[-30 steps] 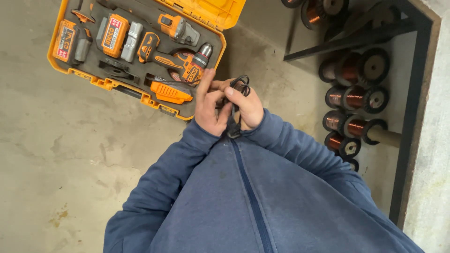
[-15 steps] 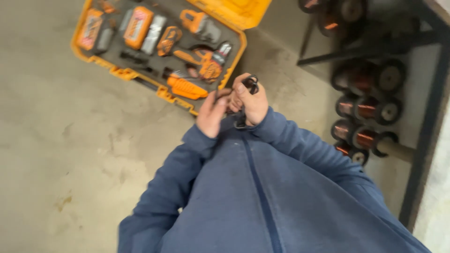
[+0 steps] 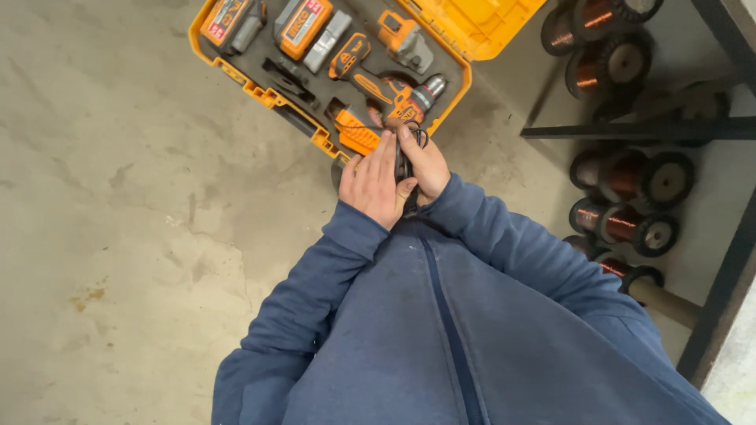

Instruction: Packing a power drill, batteries, and its charger into a dedicated hardshell carrying case.

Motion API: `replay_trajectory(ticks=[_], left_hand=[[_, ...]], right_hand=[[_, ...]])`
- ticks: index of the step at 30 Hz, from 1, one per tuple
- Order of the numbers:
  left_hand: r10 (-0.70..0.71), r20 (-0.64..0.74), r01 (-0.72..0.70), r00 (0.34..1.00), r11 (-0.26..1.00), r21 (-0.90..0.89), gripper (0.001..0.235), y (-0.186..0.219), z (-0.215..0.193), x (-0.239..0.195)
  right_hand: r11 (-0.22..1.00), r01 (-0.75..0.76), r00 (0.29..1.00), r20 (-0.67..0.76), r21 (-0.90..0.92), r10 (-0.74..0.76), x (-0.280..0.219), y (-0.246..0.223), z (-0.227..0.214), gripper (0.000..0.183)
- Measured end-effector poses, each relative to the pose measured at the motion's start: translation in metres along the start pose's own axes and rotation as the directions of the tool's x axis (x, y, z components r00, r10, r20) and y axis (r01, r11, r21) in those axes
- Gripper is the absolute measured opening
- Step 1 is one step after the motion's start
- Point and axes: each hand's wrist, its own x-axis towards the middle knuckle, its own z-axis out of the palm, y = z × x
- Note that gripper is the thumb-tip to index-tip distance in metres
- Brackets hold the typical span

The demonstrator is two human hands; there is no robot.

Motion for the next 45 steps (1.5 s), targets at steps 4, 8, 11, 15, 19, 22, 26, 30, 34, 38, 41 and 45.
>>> replay_trajectory(ticks=[4,8,11,15,19,22,26,30,34,38,41,45], left_hand=[[-0.055,0.051,0.046,0.997,0.986,0.158,0.074,-0.019,-0.006,-0.002],[-0.085,0.047,0.077,0.995,0.984,0.159,0.081,-0.059,-0.006,0.003],[0.011,0.154,-0.006,0.988,0.999,-0.034,0.092,-0.095,0.004,0.002],[-0.099,-0.016,0.084,0.995,0.910,-0.406,0.100,-0.146,0.026,-0.003],[-0.309,0.167,0.344,0.936,0.711,-0.614,0.086,-0.181,0.055,-0.021],[-0.439,0.271,0.504,0.857,0.601,-0.620,0.078,-0.183,0.056,-0.017],[-0.473,0.366,0.561,0.801,0.381,-0.735,0.068,-0.200,0.092,-0.012],[-0.538,0.339,0.434,0.772,0.056,-0.899,0.057,-0.216,0.129,-0.023],[-0.655,0.250,0.278,0.713,-0.063,-0.958,0.049,-0.201,0.132,-0.023],[-0.729,0.163,0.141,0.665,-0.091,-0.986,0.043,-0.174,0.141,-0.022],[-0.790,0.095,0.200,0.606,0.036,-0.979,0.041,-0.155,0.120,-0.008],[-0.811,0.024,0.465,0.585,0.311,-0.829,0.043,-0.141,0.083,0.005]], right_hand=[[0.997,-0.069,0.998,0.000,-0.017,0.069,0.007,-0.007,0.031,0.040],[0.973,-0.066,0.986,0.136,-0.222,0.098,0.026,0.006,0.044,0.035],[0.903,0.033,0.999,0.025,-0.429,-0.024,0.040,0.020,0.049,0.035],[0.637,0.340,0.929,0.139,-0.692,-0.344,0.067,0.027,0.053,0.027],[0.761,0.328,0.942,0.129,-0.560,-0.311,0.092,0.026,0.046,0.026],[0.762,0.341,0.925,0.051,-0.550,-0.377,0.120,0.034,0.050,0.032],[0.778,0.347,0.927,0.065,-0.524,-0.370,0.150,0.041,0.063,0.034],[0.743,0.339,0.932,0.099,-0.577,-0.349,0.180,0.052,0.065,0.035],[0.688,0.458,0.886,0.221,-0.563,-0.409,0.214,0.072,0.060,0.037],[0.717,0.435,0.900,0.278,-0.545,-0.335,0.225,0.079,0.046,0.041],[0.699,0.420,0.907,0.302,-0.579,-0.295,0.228,0.088,0.037,0.045],[0.851,0.301,0.947,0.239,-0.430,-0.214,0.214,0.088,0.032,0.045]])
